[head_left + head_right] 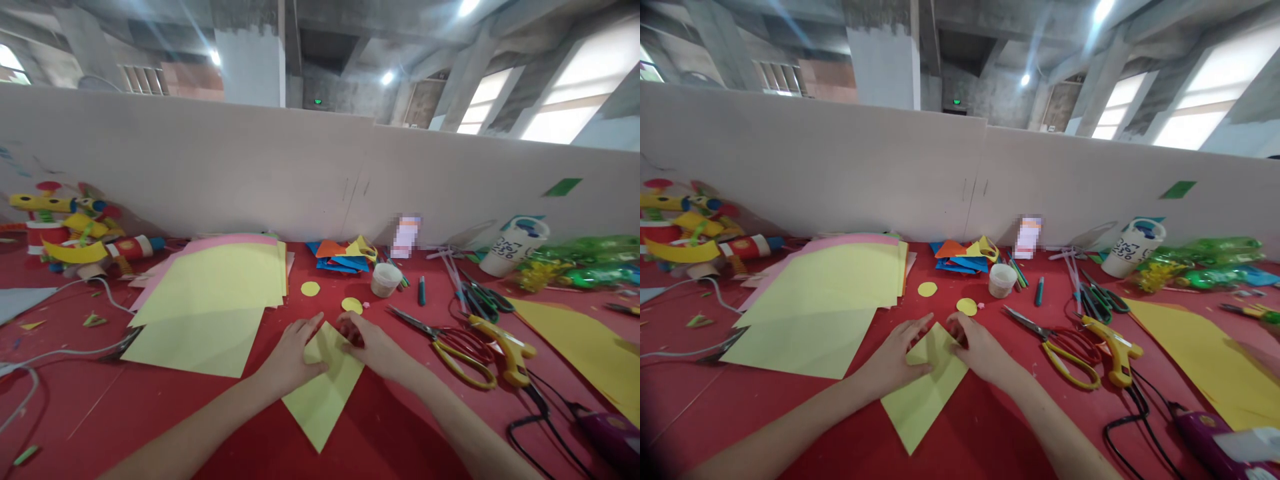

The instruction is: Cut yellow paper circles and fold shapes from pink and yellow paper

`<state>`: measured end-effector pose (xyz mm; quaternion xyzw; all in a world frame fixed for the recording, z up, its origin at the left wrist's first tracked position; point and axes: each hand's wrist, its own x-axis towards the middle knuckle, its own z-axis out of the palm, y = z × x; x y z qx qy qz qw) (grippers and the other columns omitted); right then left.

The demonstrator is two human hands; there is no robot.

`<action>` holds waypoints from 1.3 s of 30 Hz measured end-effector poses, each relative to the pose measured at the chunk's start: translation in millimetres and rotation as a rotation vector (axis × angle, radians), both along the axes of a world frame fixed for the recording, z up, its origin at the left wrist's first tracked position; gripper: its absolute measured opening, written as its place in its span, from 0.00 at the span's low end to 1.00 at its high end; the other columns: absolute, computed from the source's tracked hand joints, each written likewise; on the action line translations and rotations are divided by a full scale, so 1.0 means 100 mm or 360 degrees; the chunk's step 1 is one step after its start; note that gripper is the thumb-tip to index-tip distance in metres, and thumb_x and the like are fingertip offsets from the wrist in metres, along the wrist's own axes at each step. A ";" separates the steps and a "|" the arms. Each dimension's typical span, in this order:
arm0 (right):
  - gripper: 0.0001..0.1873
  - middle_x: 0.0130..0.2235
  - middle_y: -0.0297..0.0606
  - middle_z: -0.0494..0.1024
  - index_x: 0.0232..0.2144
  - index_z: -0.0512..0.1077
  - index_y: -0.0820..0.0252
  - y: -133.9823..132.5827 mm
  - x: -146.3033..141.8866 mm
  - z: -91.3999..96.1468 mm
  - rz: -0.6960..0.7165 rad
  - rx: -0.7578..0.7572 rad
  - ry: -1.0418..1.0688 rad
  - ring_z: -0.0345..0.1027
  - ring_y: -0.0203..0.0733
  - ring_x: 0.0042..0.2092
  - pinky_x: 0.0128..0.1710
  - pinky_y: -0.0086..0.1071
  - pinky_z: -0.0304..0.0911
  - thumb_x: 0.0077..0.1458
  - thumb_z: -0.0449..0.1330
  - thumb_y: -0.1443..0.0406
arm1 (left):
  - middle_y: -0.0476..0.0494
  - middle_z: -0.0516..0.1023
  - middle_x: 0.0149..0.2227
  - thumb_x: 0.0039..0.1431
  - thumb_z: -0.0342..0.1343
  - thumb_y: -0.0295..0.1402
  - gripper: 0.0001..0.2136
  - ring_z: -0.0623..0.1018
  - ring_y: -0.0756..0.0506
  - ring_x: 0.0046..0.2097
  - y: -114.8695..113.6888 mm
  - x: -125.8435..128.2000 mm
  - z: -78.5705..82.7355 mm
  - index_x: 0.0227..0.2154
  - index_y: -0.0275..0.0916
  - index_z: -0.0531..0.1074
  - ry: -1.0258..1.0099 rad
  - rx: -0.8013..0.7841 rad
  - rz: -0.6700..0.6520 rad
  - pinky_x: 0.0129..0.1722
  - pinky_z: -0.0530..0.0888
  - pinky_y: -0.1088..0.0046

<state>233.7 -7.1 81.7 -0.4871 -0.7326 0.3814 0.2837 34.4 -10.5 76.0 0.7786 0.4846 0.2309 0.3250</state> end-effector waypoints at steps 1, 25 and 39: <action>0.15 0.32 0.33 0.71 0.41 0.61 0.57 0.01 0.01 0.00 -0.0001 -0.0019 0.0044 0.66 0.39 0.33 0.35 0.33 0.62 0.48 0.55 0.71 | 0.41 0.69 0.46 0.43 0.59 0.32 0.35 0.68 0.41 0.47 0.01 0.00 0.00 0.57 0.43 0.55 -0.0031 -0.0008 0.0011 0.47 0.66 0.62; 0.13 0.34 0.39 0.75 0.34 0.70 0.60 0.08 0.08 -0.01 -0.0050 0.0052 0.0031 0.69 0.43 0.37 0.37 0.35 0.63 0.54 0.53 0.57 | 0.47 0.75 0.36 0.43 0.60 0.29 0.32 0.75 0.45 0.37 0.09 -0.11 0.25 0.54 0.45 0.60 -0.0603 -0.0750 -0.0236 0.37 0.70 0.68; 0.26 0.46 0.43 0.73 0.54 0.61 0.52 -0.08 0.00 0.08 0.0420 -0.0933 0.1018 0.67 0.47 0.48 0.48 0.45 0.61 0.58 0.46 0.49 | 0.47 0.77 0.31 0.39 0.62 0.26 0.11 0.76 0.46 0.34 0.10 -0.22 0.45 0.30 0.38 0.70 -0.1712 -0.1496 0.0056 0.41 0.69 0.67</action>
